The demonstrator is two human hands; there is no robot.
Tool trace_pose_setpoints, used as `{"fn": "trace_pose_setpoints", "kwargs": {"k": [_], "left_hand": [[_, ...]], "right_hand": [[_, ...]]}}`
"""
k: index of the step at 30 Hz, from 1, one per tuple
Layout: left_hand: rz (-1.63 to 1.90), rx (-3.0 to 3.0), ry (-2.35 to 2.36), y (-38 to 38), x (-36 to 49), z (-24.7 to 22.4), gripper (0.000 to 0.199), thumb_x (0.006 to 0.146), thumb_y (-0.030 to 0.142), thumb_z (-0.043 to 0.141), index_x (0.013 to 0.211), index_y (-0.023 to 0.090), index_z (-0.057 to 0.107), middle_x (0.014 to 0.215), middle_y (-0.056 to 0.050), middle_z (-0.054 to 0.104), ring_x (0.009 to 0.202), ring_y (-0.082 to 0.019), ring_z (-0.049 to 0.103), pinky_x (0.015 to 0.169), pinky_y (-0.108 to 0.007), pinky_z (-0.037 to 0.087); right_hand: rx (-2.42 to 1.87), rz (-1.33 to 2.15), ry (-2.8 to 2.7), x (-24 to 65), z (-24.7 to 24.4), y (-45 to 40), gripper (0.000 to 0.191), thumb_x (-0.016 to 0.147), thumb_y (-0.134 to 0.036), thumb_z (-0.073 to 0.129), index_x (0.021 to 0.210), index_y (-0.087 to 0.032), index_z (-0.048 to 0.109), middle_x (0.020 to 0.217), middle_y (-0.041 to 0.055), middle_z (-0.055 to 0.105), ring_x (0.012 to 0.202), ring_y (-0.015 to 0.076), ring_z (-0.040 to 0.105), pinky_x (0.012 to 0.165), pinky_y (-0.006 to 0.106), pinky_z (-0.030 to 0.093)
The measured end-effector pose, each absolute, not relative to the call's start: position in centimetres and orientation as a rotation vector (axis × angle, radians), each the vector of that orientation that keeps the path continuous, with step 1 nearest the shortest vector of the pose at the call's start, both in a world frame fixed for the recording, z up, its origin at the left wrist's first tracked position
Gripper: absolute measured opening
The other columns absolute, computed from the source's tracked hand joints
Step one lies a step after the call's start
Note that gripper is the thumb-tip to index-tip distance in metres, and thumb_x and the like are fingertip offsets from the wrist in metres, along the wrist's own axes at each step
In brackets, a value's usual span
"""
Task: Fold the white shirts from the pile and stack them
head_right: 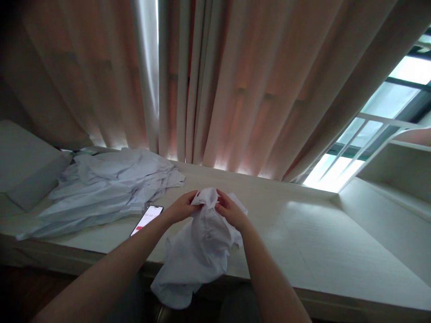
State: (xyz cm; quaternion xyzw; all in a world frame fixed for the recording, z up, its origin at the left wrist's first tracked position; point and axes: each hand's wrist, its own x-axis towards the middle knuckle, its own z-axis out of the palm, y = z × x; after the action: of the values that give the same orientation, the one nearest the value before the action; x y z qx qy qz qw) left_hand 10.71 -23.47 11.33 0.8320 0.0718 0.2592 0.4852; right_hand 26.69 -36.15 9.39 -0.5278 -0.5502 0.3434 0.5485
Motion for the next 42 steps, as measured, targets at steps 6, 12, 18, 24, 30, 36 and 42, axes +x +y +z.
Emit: {"fn": "trace_pose_setpoints", "kwargs": {"k": [6,12,18,24,30,36,42], "left_hand": [[0.554,2.078,0.189,-23.1,9.4,11.9,0.030,0.065,0.029,0.061,0.093,0.018,0.054,0.086,0.000,0.058,0.078,-0.015,0.051,0.071,-0.027,0.042],[0.371,1.768,0.114,-22.8,8.5,11.7,0.055,0.074,0.057,0.047,0.114,0.018,0.046,0.101,-0.006,0.057,0.088,-0.017,0.054,0.074,-0.029,0.041],[0.514,1.779,0.196,-23.6,8.9,11.1,0.047,0.077,0.048,0.047,0.114,0.019,0.045,0.101,-0.006,0.059,0.085,-0.015,0.055,0.073,-0.028,0.042],[0.753,2.128,0.365,-24.1,8.7,10.7,0.026,0.075,0.027,0.052,0.100,0.021,0.052,0.091,-0.001,0.061,0.081,-0.014,0.055,0.074,-0.026,0.041],[0.996,2.166,0.678,-21.5,9.1,11.4,0.018,0.076,0.028,0.048,0.086,0.020,0.060,0.080,-0.002,0.063,0.078,-0.016,0.056,0.072,-0.028,0.041],[1.102,2.169,0.693,-19.3,9.9,15.6,0.020,0.076,0.029,0.047,0.087,0.017,0.058,0.083,-0.004,0.063,0.078,-0.017,0.056,0.072,-0.028,0.042],[1.313,2.300,0.574,-19.3,10.4,25.4,0.026,0.083,0.030,0.038,0.104,0.018,0.049,0.085,-0.004,0.061,0.079,-0.017,0.056,0.071,-0.027,0.041]], "right_hand": [[-1.309,0.702,-1.218,26.5,10.2,-35.9,0.052,0.069,-0.035,0.063,0.117,-0.023,0.047,0.099,0.0032,0.059,0.084,0.0165,0.054,0.074,0.030,0.042],[-1.447,0.396,-1.222,27.0,12.3,-36.3,0.017,0.069,-0.031,0.060,0.079,-0.018,0.056,0.063,-0.0045,0.050,0.058,0.0105,0.044,0.057,0.023,0.035],[-1.522,0.231,-1.229,26.5,13.7,-37.1,0.020,0.068,-0.035,0.058,0.081,-0.019,0.057,0.066,-0.0023,0.053,0.062,0.0132,0.046,0.060,0.025,0.037],[-1.574,0.075,-1.218,26.4,14.4,-37.6,0.020,0.071,-0.035,0.056,0.083,-0.019,0.058,0.070,-0.0009,0.056,0.067,0.0153,0.050,0.064,0.027,0.039],[-1.726,0.001,-1.347,27.6,14.6,-38.0,0.027,0.074,-0.032,0.055,0.097,-0.020,0.059,0.092,0.0042,0.062,0.085,0.0199,0.055,0.076,0.032,0.040],[-1.990,-0.164,-1.588,28.9,17.6,-37.5,0.017,0.078,-0.027,0.050,0.087,-0.018,0.060,0.091,0.0064,0.062,0.084,0.0192,0.054,0.075,0.029,0.038],[-1.954,-0.586,-1.548,29.0,27.2,-37.8,0.022,0.082,-0.034,0.047,0.092,-0.019,0.059,0.080,0.0056,0.062,0.071,0.0180,0.054,0.062,0.025,0.036]]}}
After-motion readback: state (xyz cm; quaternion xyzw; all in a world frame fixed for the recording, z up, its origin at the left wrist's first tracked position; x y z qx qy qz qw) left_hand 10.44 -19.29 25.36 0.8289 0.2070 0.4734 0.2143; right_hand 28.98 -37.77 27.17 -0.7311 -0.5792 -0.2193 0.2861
